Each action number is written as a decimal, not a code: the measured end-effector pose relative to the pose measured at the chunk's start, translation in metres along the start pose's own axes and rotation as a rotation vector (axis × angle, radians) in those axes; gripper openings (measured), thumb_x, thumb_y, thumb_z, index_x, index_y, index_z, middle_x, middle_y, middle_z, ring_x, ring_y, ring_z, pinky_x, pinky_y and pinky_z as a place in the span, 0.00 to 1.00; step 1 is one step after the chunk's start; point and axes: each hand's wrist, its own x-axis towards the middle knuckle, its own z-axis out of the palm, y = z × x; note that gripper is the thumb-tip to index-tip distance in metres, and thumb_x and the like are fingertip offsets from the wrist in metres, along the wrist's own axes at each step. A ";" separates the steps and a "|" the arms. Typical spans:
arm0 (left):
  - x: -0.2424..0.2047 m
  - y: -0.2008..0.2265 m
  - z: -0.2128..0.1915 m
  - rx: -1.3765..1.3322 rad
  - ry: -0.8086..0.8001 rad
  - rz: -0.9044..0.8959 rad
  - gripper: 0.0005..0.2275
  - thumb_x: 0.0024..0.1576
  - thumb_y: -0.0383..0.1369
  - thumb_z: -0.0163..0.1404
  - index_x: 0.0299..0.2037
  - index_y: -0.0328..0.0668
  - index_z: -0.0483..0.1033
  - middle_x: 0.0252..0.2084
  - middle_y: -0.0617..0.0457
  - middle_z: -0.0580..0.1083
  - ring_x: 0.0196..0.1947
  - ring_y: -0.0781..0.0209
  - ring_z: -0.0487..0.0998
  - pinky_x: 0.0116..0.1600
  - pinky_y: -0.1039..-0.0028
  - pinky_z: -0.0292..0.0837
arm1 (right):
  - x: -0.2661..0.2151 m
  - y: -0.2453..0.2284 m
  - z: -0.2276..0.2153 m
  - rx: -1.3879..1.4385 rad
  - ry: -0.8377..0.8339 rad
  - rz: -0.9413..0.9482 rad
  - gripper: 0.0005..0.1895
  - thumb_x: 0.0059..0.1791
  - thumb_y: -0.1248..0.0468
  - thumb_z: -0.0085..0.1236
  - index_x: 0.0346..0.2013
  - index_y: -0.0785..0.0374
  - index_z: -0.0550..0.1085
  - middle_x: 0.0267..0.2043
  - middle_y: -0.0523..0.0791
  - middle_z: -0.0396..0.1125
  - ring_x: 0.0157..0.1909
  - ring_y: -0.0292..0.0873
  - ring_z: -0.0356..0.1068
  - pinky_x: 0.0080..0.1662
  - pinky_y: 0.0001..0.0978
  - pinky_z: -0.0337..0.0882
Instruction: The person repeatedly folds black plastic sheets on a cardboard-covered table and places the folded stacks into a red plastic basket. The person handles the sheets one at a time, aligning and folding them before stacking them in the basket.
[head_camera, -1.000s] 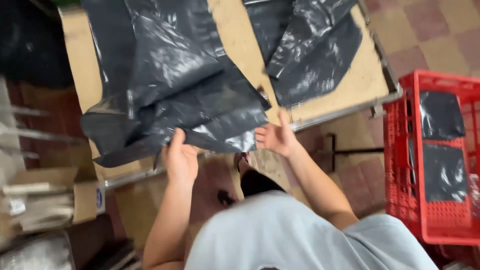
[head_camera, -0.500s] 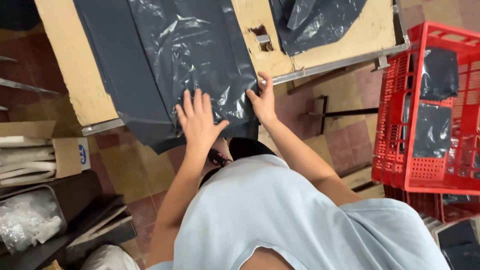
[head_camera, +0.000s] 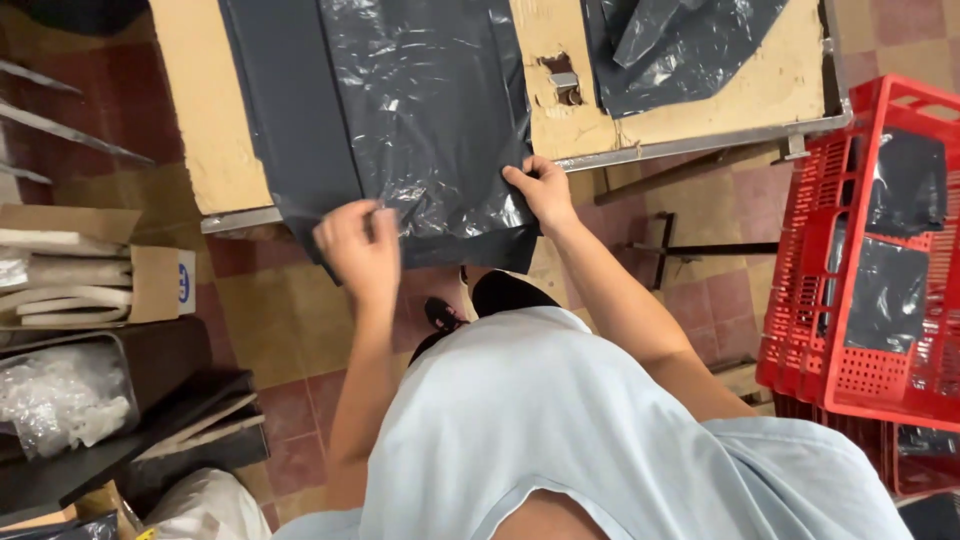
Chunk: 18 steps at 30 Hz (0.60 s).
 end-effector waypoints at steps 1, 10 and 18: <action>-0.012 -0.030 0.002 0.003 0.002 0.001 0.03 0.52 0.33 0.59 0.33 0.54 0.78 0.32 0.61 0.74 0.37 0.57 0.76 0.47 0.66 0.66 | -0.002 -0.002 -0.002 0.001 -0.003 -0.001 0.12 0.40 0.61 0.71 0.23 0.56 0.72 0.23 0.40 0.63 0.26 0.35 0.65 0.26 0.22 0.62; -0.044 -0.163 0.039 -0.238 0.154 -0.760 0.07 0.53 0.35 0.60 0.32 0.48 0.73 0.32 0.58 0.75 0.37 0.60 0.77 0.45 0.69 0.71 | 0.005 0.026 -0.013 0.167 0.060 0.045 0.09 0.46 0.65 0.56 0.24 0.57 0.66 0.19 0.41 0.59 0.22 0.35 0.64 0.23 0.22 0.63; -0.020 -0.136 0.032 -0.304 0.205 -0.858 0.21 0.52 0.42 0.65 0.41 0.37 0.68 0.42 0.42 0.72 0.50 0.47 0.74 0.58 0.62 0.66 | -0.018 0.000 -0.012 0.041 -0.021 -0.179 0.36 0.46 0.78 0.41 0.69 0.52 0.59 0.49 0.60 0.69 0.53 0.48 0.69 0.53 0.34 0.71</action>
